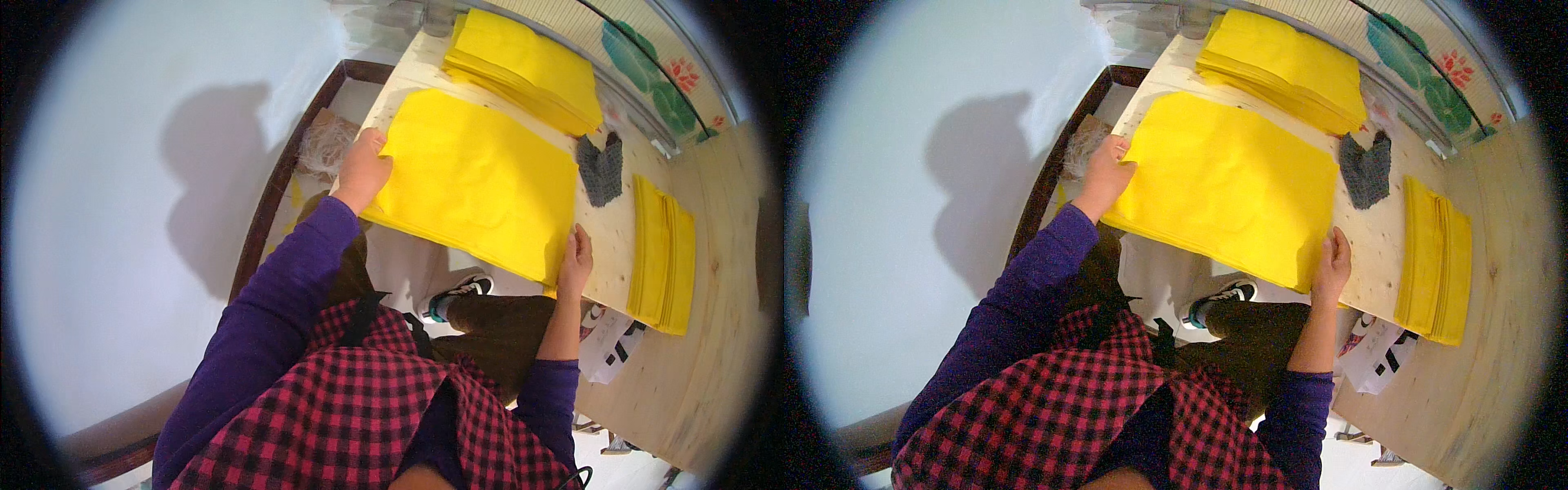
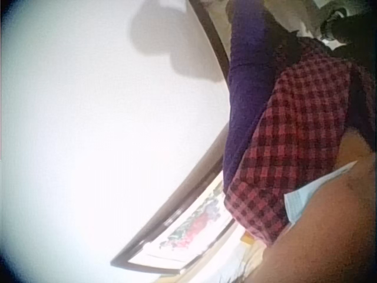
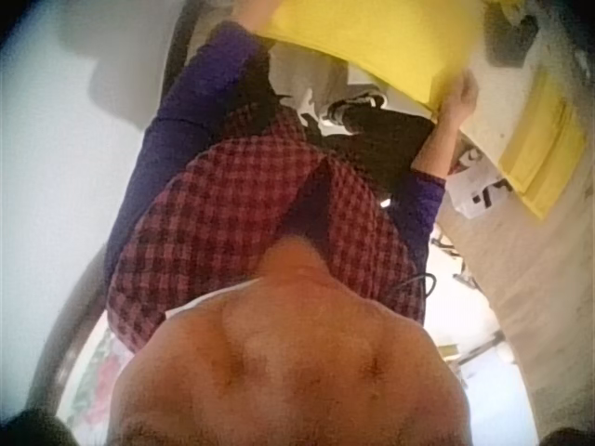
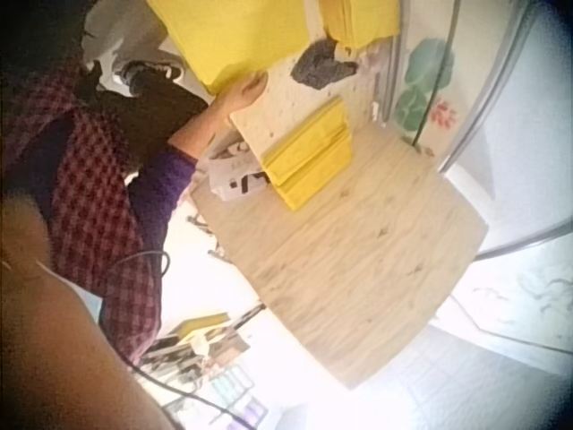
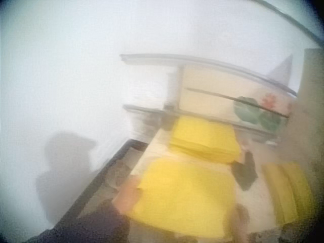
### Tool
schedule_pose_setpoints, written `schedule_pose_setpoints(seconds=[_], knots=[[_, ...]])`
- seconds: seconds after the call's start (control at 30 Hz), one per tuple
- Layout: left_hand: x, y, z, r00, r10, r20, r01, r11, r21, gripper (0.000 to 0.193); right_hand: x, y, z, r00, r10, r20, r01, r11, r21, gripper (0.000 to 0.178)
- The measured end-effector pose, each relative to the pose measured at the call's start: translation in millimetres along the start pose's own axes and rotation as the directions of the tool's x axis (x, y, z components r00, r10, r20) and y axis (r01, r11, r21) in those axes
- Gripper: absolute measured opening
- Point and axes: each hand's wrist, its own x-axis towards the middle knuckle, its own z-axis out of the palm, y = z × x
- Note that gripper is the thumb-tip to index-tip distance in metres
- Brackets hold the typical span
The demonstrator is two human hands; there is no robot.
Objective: The person folds multiple yellow fabric sheets on a wooden table. They align edges, fold each sheet in half, then fold again, and stack the finished pieces. The person handles the fabric by hand without tools.
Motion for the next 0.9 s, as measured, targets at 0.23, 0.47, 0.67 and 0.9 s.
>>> schedule_pose_setpoints(seconds=[0.23, 0.47, 0.67, 0.9], knots=[[1.4, -5.7, -1.7, 0.999, 0.031, 0.035, -0.032, 0.999, 0.010, 0.046, 2.0, 6.1, 2.9, 1.000, -0.008, -0.018, 0.008, 1.000, 0.003, 0.039], [2.4, -1.4, -2.3, 0.996, -0.036, 0.077, 0.041, 0.997, -0.059, 0.058, -0.9, 5.8, 2.3, 0.998, -0.054, -0.018, 0.052, 0.993, -0.108, 0.040], [7.5, -0.3, -2.5, 0.979, -0.131, 0.157, 0.171, 0.944, -0.280, 0.050, -8.8, 0.2, 9.6, 0.990, -0.138, -0.006, 0.138, 0.990, -0.008, 0.042], [6.0, -0.2, 2.9, 0.990, -0.107, 0.089, 0.126, 0.964, -0.234, 0.042, -9.3, -15.6, 2.4, 0.972, -0.231, -0.040, 0.208, 0.931, -0.300, 0.023]])
